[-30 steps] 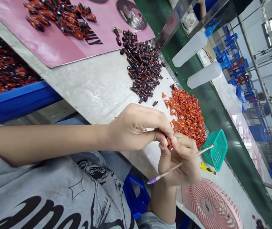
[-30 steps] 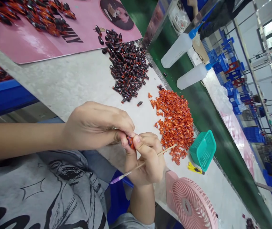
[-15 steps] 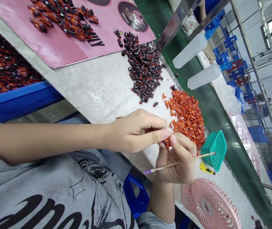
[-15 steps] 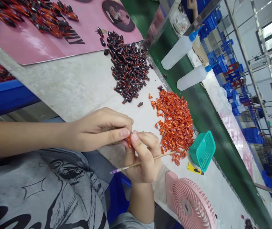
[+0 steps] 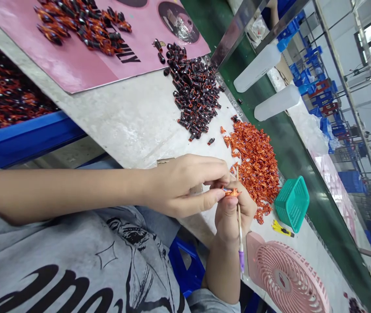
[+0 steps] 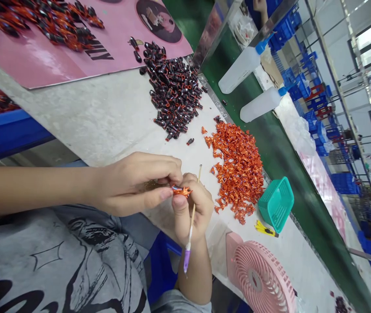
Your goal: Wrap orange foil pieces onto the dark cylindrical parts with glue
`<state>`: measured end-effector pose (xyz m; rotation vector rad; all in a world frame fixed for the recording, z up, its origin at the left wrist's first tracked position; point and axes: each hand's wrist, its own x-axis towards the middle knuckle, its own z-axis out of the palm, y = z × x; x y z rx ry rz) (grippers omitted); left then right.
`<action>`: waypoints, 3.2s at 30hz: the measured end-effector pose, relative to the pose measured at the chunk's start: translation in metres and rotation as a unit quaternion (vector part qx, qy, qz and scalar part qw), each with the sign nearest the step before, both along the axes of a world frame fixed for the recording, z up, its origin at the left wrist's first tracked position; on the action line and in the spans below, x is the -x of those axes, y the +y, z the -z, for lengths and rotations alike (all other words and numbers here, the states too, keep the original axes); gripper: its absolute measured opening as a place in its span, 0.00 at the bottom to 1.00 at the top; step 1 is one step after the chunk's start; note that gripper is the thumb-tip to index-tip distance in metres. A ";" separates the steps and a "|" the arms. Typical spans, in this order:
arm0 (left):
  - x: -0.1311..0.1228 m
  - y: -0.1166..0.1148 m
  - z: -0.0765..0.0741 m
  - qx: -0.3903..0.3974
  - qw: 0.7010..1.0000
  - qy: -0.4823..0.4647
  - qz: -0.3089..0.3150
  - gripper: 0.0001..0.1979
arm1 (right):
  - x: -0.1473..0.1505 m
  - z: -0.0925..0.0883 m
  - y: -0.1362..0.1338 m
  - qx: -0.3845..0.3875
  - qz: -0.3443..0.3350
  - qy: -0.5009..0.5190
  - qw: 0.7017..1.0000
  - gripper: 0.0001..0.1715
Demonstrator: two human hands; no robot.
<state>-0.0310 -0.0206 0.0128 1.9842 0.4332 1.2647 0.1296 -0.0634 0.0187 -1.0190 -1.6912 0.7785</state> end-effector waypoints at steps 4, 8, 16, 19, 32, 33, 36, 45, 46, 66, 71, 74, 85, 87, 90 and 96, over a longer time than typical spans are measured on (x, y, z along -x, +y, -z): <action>0.001 -0.001 -0.004 -0.030 1.000 -0.002 -0.001 0.05 | 0.000 0.001 -0.001 0.015 -0.024 0.034 0.999 0.20; -0.002 -0.003 -0.003 -0.024 0.999 -0.026 0.001 0.06 | 0.003 0.001 -0.001 -0.003 -0.027 0.029 0.999 0.23; 0.000 0.003 0.002 0.157 0.984 -0.007 0.080 0.07 | -0.012 -0.005 0.007 -0.127 0.020 -0.134 0.983 0.21; 0.001 0.005 0.002 0.232 0.963 -0.044 0.126 0.07 | -0.019 -0.007 0.010 -0.132 0.022 -0.151 0.980 0.23; 0.087 0.053 0.039 0.040 0.914 0.309 -0.260 0.11 | -0.032 0.015 0.036 -0.110 0.131 -0.144 0.975 0.23; 0.104 0.060 0.040 0.010 0.860 0.395 -0.322 0.11 | -0.032 0.016 0.037 -0.108 0.136 -0.157 0.972 0.23; 0.144 0.073 0.038 -0.023 0.773 0.491 -0.402 0.13 | -0.030 0.015 0.039 -0.139 0.149 -0.184 0.962 0.24; 0.141 0.090 0.040 0.001 0.770 0.453 -0.449 0.14 | -0.031 0.023 0.041 -0.112 0.130 -0.171 0.970 0.34; 0.129 0.090 0.039 -0.001 0.783 0.458 -0.420 0.12 | -0.029 0.025 0.041 -0.086 0.105 -0.137 0.981 0.40; 0.054 0.060 0.061 -0.043 0.918 0.316 -0.235 0.11 | -0.007 0.041 0.045 0.058 -0.066 -0.225 0.970 0.40; 0.055 0.026 0.063 0.224 0.963 0.015 -0.147 0.04 | -0.005 0.041 0.044 0.065 -0.045 -0.221 0.972 0.40; 0.047 0.015 0.065 0.384 0.909 -0.136 -0.088 0.11 | -0.003 0.042 0.043 0.064 -0.012 -0.223 0.973 0.40; 0.029 0.015 0.082 0.430 0.879 -0.204 -0.005 0.10 | -0.006 0.044 0.043 0.161 0.082 -0.150 0.972 0.42; 0.029 0.015 0.083 0.426 0.882 -0.202 -0.007 0.10 | -0.006 0.043 0.043 0.174 0.083 -0.134 0.972 0.43; 0.029 0.015 0.081 0.434 0.878 -0.202 -0.006 0.11 | -0.006 0.041 0.042 0.170 0.093 -0.146 0.970 0.44; 0.028 0.013 0.077 0.481 0.848 -0.220 0.005 0.10 | -0.003 0.037 0.040 0.134 0.089 -0.153 0.975 0.41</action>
